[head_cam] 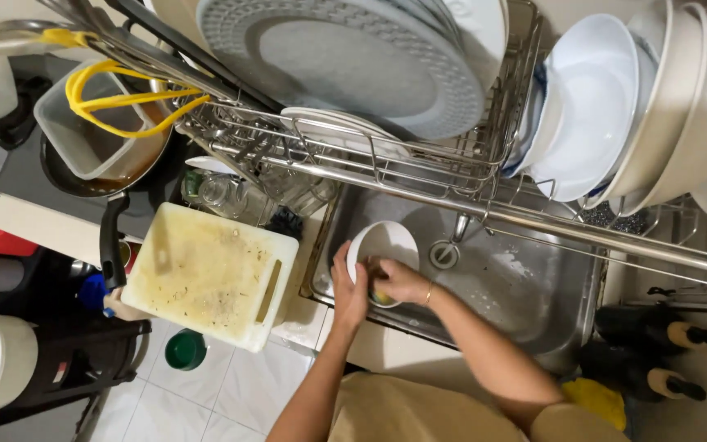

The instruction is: Washing and scrubbing a plastic container in a kitchen sink using a sponge and water.

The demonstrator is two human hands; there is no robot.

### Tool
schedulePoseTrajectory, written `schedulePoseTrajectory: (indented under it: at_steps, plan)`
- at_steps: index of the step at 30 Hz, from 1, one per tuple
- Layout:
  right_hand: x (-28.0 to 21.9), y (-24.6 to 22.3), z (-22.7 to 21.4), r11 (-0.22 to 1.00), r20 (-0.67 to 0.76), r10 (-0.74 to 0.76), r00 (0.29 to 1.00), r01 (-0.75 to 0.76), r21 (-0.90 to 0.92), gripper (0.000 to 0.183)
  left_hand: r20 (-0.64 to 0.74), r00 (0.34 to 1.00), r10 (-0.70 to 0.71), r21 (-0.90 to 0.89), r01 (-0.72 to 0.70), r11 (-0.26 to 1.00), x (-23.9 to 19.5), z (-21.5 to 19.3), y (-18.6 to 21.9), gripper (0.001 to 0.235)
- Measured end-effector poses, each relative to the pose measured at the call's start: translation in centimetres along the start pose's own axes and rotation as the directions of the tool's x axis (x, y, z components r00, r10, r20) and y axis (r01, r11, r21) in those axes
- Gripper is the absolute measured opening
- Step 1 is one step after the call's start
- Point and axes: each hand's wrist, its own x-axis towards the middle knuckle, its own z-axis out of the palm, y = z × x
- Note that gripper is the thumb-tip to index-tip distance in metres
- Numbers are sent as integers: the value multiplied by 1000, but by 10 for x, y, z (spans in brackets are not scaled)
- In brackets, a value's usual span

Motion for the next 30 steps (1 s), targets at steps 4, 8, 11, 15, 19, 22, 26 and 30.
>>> schedulePoseTrajectory:
  at_steps: [4,8,11,15,19,22,26,30]
  plan:
    - [7,27,-17,766,-127,30,991,-104,-635,41,-23,1000,-7,-7,7,1000,-13,5,6,56]
    - [10,-6,3,935,-488,-237,840,60,-350,32,5,1000,-17,-45,17,999,-9,13,10,56]
    - [1,-17,26,973,-481,-120,868,198,115,26,-1,999,50,-81,-50,995,5,18,-13,57]
    - [-28,-41,-10,873,83,212,974,-151,-464,33,-72,995,64,-39,-67,997,6,7,-19,50]
    - [3,-20,-22,612,-240,198,950,-311,-727,31,-92,995,41,-67,-47,997,0,30,-37,50]
    - [3,-17,0,838,-339,-351,873,131,-530,18,-22,999,-27,-122,25,992,6,32,-29,53]
    - [-24,-23,-4,974,3,-117,993,115,-193,27,-40,998,-53,-142,47,989,8,13,-3,49]
    - [-59,-45,-29,610,-30,-97,995,36,-792,31,-108,957,-268,-343,217,914,6,10,12,47]
